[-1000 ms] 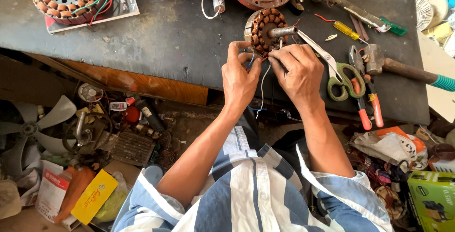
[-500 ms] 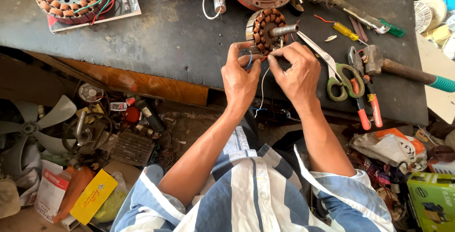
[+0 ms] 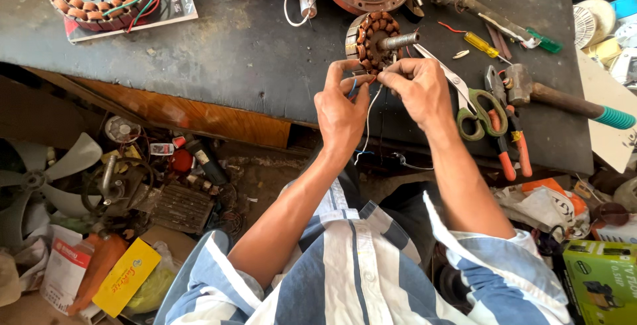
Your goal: The person wires a fan motor coil by hand, stripping wires with scissors and connecting them to the motor leads while sitting at a workbench.
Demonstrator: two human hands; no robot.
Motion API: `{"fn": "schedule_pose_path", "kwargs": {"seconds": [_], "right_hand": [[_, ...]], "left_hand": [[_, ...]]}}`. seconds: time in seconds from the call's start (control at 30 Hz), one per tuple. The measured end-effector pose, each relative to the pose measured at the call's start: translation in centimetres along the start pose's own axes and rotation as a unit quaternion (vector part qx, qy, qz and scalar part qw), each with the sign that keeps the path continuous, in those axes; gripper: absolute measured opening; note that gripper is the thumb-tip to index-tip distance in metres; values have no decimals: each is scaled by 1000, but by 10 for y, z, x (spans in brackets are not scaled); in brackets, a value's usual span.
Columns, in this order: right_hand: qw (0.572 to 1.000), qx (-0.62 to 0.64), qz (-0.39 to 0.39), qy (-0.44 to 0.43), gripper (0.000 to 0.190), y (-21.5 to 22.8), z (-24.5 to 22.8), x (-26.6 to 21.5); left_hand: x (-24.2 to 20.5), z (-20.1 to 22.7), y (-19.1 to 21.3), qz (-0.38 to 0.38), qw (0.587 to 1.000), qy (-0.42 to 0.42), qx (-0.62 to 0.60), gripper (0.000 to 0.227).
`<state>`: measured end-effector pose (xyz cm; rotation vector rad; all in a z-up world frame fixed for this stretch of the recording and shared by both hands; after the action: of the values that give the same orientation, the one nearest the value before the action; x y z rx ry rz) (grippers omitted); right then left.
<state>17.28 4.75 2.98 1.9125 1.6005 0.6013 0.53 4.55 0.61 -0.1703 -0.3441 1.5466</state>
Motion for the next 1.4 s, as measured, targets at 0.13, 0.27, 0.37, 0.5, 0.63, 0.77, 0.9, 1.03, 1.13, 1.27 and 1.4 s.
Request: {"fn": "schedule_pose_path", "kwargs": {"seconds": [0.13, 0.27, 0.37, 0.5, 0.63, 0.77, 0.9, 1.03, 1.13, 1.27, 1.4], "right_hand": [[999, -23, -30, 2, 20, 9, -8, 2], [996, -76, -36, 0, 20, 11, -11, 6], [998, -38, -50, -8, 21, 11, -9, 8], [997, -66, -47, 11, 23, 16, -13, 4], [991, -119, -18, 58, 20, 22, -23, 0], [968, -194, 6, 159, 18, 30, -36, -3], [958, -207, 12, 200, 17, 31, -43, -2], [951, -201, 12, 234, 18, 28, -53, -6], [977, -162, 1, 140, 23, 22, -51, -6], [953, -199, 63, 219, 26, 20, -63, -13], [927, -242, 104, 267, 21, 18, -65, -18]], "left_hand": [[0, 1, -1, -24, 998, -50, 35, 33], [1, 3, -3, -31, 989, -105, 96, 38], [1, 4, -4, -35, 987, -135, 85, 38], [6, 2, -6, -43, 989, -107, 96, 39], [10, 4, -8, -43, 988, -114, 98, 39], [15, 7, -12, -44, 985, -139, 97, 44], [17, 5, -11, -50, 988, -108, 96, 47], [19, 6, -10, -50, 988, -123, 75, 50], [21, 5, -10, -53, 990, -114, 70, 57], [22, 5, -9, -54, 990, -114, 64, 71], [22, 0, -7, -56, 994, -67, 68, 74]]}}
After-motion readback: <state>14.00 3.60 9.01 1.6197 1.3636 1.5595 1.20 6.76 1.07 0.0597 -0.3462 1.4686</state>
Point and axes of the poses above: each hand's wrist, its own x-axis towards the middle knuckle, its own y-axis out of the back of the hand, z = x × y, the point moved 5 cm from there along x, towards the middle knuckle, and after that the axes turned 14 degrees about -x, right-handed, at the moved point
